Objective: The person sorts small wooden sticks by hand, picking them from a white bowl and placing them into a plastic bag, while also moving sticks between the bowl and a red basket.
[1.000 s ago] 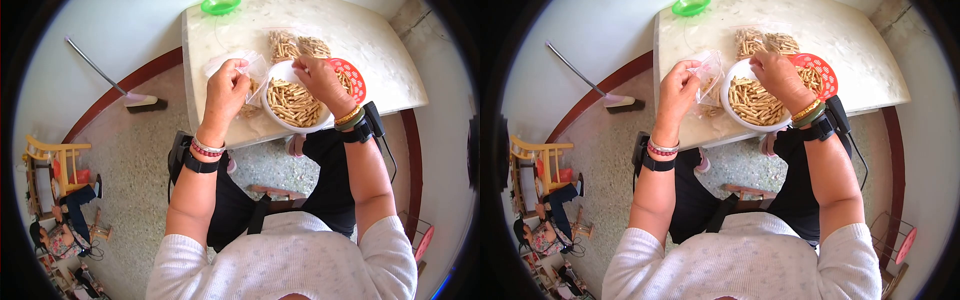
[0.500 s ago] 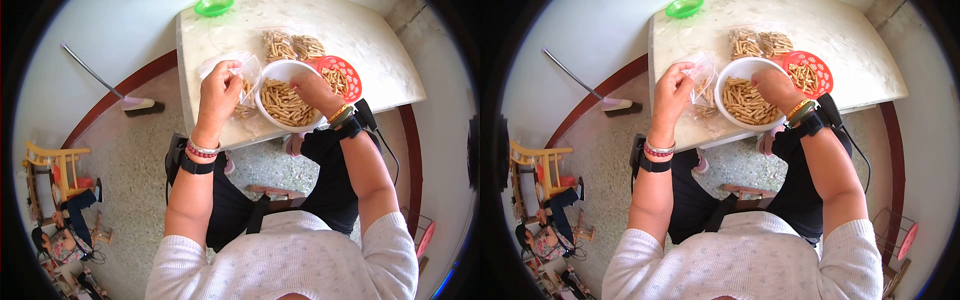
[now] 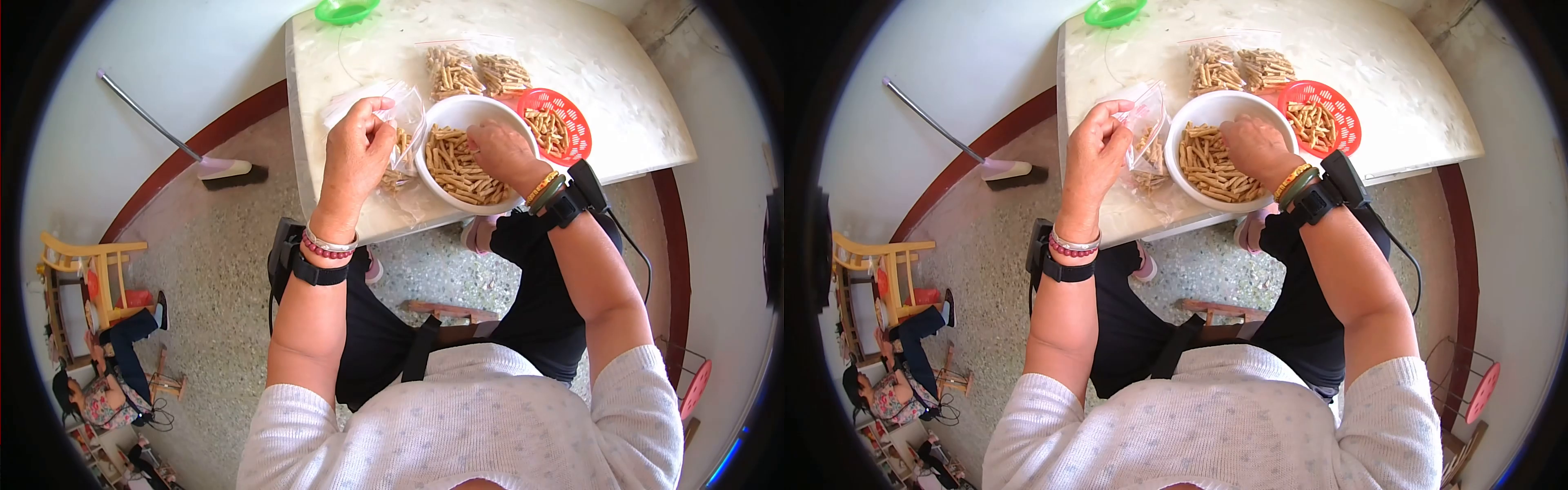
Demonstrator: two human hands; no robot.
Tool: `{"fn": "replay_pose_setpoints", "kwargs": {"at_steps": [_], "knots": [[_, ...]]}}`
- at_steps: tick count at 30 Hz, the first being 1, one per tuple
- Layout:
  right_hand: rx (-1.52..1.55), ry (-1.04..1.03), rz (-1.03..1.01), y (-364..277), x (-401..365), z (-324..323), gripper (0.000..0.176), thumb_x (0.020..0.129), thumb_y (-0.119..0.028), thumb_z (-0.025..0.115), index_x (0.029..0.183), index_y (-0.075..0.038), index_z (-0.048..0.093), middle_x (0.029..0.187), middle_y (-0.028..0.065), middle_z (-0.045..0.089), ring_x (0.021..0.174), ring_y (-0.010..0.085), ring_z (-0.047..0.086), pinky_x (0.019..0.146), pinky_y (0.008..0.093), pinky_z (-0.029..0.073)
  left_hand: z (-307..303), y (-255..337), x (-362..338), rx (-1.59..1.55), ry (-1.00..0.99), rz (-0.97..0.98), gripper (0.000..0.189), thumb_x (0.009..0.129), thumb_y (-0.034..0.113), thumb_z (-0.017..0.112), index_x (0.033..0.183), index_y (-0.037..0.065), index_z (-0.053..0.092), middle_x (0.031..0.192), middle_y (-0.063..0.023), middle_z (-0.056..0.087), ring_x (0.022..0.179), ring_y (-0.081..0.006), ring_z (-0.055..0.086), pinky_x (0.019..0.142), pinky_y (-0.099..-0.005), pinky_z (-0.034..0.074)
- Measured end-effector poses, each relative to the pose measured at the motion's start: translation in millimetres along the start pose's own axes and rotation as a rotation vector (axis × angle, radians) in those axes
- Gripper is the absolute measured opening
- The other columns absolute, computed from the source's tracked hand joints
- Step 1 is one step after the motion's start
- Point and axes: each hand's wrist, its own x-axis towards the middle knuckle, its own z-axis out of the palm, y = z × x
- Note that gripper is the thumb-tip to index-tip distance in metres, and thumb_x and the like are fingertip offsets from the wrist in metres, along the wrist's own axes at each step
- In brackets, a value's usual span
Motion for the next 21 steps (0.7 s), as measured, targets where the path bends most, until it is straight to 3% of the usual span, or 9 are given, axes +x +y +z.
{"fn": "replay_pose_setpoints", "kwargs": {"at_steps": [10,14,16,17,19,20,21], "knots": [[-0.050,-0.127,-0.012,-7,0,-12,0.010,0.083,-0.013,0.057,0.086,-0.007,0.063,0.088,0.0150,0.062,0.090,0.0333,0.061,0.080,0.0436,0.048,0,0,0,0.003,-0.002,-0.007,0.021,0.085,0.005,0.062,0.106,0.001,0.061,0.059,-0.0050,0.058,0.052,-0.0085,0.049,0.053,-0.0246,0.042],[0.018,-0.049,-0.071,-3,0,-7,0.010,0.081,-0.015,0.061,0.086,-0.007,0.065,0.091,0.0161,0.064,0.089,0.0344,0.061,0.079,0.0440,0.049,-1,1,1,0.037,0.008,0.022,0.021,0.085,0.005,0.062,0.106,0.001,0.061,0.059,-0.0049,0.059,0.052,-0.0084,0.049,0.052,-0.0245,0.042],[0.173,0.000,-0.081,-5,0,-17,0.011,0.082,-0.016,0.064,0.088,-0.006,0.066,0.089,0.0118,0.065,0.082,0.0257,0.062,0.074,0.0372,0.049,-2,0,1,-0.018,0.010,0.012,0.021,0.087,0.007,0.063,0.106,0.001,0.061,0.060,-0.0045,0.059,0.052,-0.0087,0.050,0.053,-0.0246,0.042],[0.172,-0.001,-0.084,-6,0,-21,0.011,0.082,-0.016,0.064,0.088,-0.006,0.066,0.089,0.0118,0.065,0.082,0.0257,0.062,0.074,0.0372,0.049,-2,0,0,-0.017,0.014,0.012,0.021,0.087,0.007,0.063,0.106,0.001,0.061,0.060,-0.0045,0.059,0.052,-0.0087,0.050,0.053,-0.0246,0.042],[0.640,-0.064,0.003,-12,0,-36,0.013,0.089,-0.016,0.062,0.094,-0.004,0.065,0.085,0.0033,0.063,0.076,0.0128,0.057,0.071,0.0273,0.046,-3,3,0,0.032,0.063,0.076,0.020,0.088,0.010,0.064,0.106,0.001,0.061,0.061,-0.0048,0.060,0.053,-0.0099,0.052,0.053,-0.0252,0.043],[0.637,-0.063,-0.002,-14,0,-39,0.013,0.089,-0.016,0.062,0.094,-0.004,0.065,0.085,0.0033,0.063,0.076,0.0128,0.057,0.071,0.0273,0.046,-1,4,0,0.031,0.068,0.079,0.020,0.088,0.010,0.064,0.106,0.001,0.061,0.061,-0.0048,0.060,0.053,-0.0099,0.052,0.053,-0.0252,0.043],[0.874,-0.055,-0.022,-19,-2,-43,0.014,0.092,-0.016,0.060,0.096,-0.004,0.065,0.084,0.0004,0.061,0.075,0.0087,0.052,0.069,0.0238,0.044,1,4,0,0.039,0.156,0.149,0.019,0.088,0.011,0.064,0.105,0.001,0.061,0.067,-0.0056,0.061,0.056,-0.0105,0.053,0.053,-0.0255,0.044]]}}
